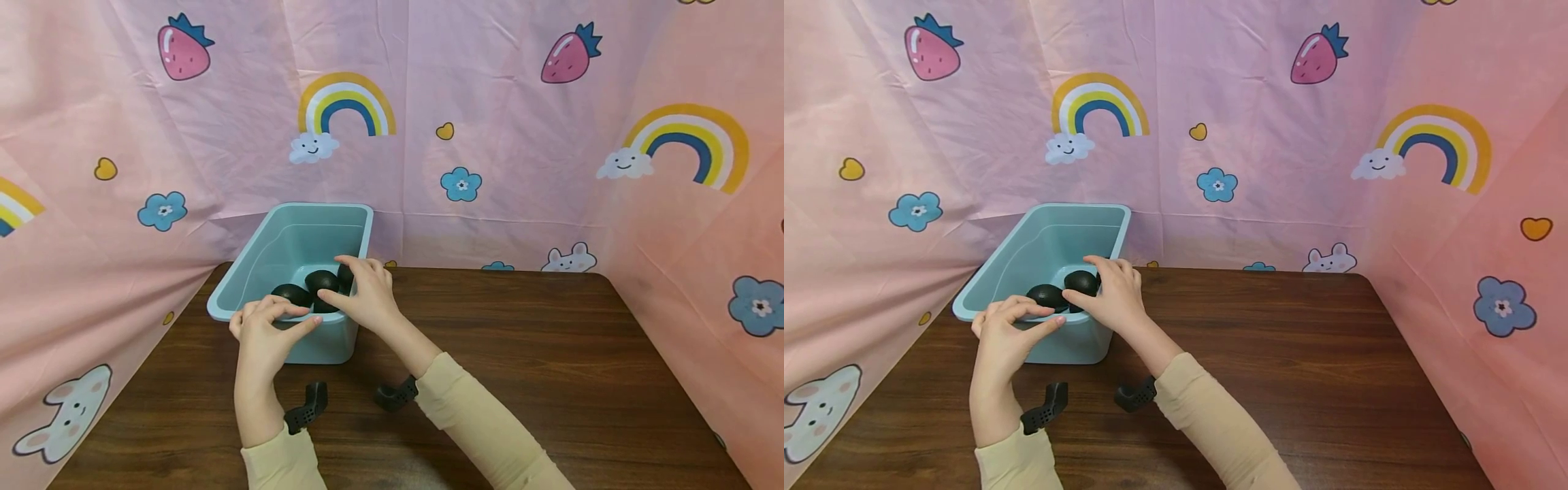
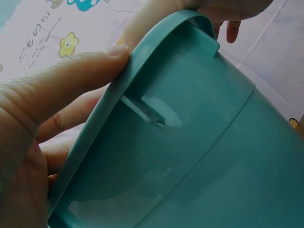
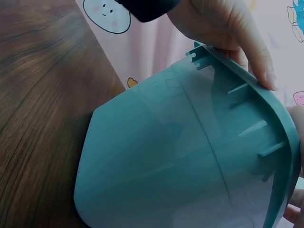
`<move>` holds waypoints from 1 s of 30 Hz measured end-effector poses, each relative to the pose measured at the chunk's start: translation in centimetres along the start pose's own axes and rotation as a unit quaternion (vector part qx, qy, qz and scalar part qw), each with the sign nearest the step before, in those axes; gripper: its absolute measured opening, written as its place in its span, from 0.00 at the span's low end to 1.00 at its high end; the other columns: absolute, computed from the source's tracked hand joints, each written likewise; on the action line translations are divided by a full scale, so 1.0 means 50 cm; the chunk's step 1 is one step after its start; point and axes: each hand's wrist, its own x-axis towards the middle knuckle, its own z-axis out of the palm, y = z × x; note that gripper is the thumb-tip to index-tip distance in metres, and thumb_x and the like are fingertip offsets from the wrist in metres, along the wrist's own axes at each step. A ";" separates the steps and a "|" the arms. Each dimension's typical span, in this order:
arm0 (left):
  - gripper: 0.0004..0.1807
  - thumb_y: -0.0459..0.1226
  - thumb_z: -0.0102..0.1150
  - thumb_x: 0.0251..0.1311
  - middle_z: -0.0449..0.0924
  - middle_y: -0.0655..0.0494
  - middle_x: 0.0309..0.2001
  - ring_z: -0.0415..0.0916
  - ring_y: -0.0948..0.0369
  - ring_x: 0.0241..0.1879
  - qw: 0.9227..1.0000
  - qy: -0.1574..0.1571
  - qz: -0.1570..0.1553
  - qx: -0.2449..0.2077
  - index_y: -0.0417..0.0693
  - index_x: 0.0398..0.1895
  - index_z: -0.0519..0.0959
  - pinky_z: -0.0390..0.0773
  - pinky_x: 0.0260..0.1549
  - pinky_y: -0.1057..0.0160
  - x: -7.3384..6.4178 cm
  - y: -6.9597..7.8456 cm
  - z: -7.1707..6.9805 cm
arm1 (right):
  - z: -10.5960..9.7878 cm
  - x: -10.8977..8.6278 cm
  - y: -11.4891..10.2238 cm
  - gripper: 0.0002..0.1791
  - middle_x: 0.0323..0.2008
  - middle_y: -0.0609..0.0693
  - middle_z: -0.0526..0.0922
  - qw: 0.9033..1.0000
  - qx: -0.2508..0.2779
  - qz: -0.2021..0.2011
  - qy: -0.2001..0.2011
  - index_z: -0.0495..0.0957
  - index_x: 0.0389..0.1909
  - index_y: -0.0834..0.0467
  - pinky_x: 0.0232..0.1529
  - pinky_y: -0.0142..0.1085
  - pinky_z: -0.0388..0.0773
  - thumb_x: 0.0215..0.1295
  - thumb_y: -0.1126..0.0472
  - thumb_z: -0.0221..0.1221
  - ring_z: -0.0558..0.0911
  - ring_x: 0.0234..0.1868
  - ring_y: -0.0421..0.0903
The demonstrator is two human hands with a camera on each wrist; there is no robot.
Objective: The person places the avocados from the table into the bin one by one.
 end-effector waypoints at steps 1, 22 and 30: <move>0.09 0.38 0.78 0.42 0.77 0.57 0.32 0.63 0.58 0.43 1.000 0.000 0.000 0.000 0.48 0.28 0.87 0.38 0.58 0.44 0.000 0.000 0.000 | 0.000 -0.001 0.001 0.37 0.63 0.44 0.71 1.000 0.003 -0.001 -0.002 0.66 0.67 0.46 0.65 0.53 0.48 0.59 0.36 0.61 0.59 0.66 0.48; 0.10 0.40 0.76 0.46 0.76 0.56 0.34 0.62 0.56 0.44 0.999 -0.036 -0.003 0.019 0.48 0.31 0.87 0.38 0.58 0.43 0.000 0.005 -0.010 | -0.028 -0.048 0.055 0.31 0.69 0.51 0.63 0.994 0.092 -0.056 -0.010 0.65 0.68 0.51 0.63 0.53 0.60 0.67 0.46 0.57 0.58 0.69 0.45; 0.10 0.41 0.74 0.49 0.77 0.55 0.35 0.63 0.54 0.45 0.998 -0.050 -0.011 0.030 0.46 0.33 0.86 0.39 0.58 0.41 0.001 0.012 -0.014 | -0.059 -0.076 0.079 0.28 0.68 0.48 0.63 0.995 0.078 -0.063 -0.005 0.69 0.65 0.53 0.64 0.51 0.59 0.66 0.48 0.59 0.59 0.69 0.44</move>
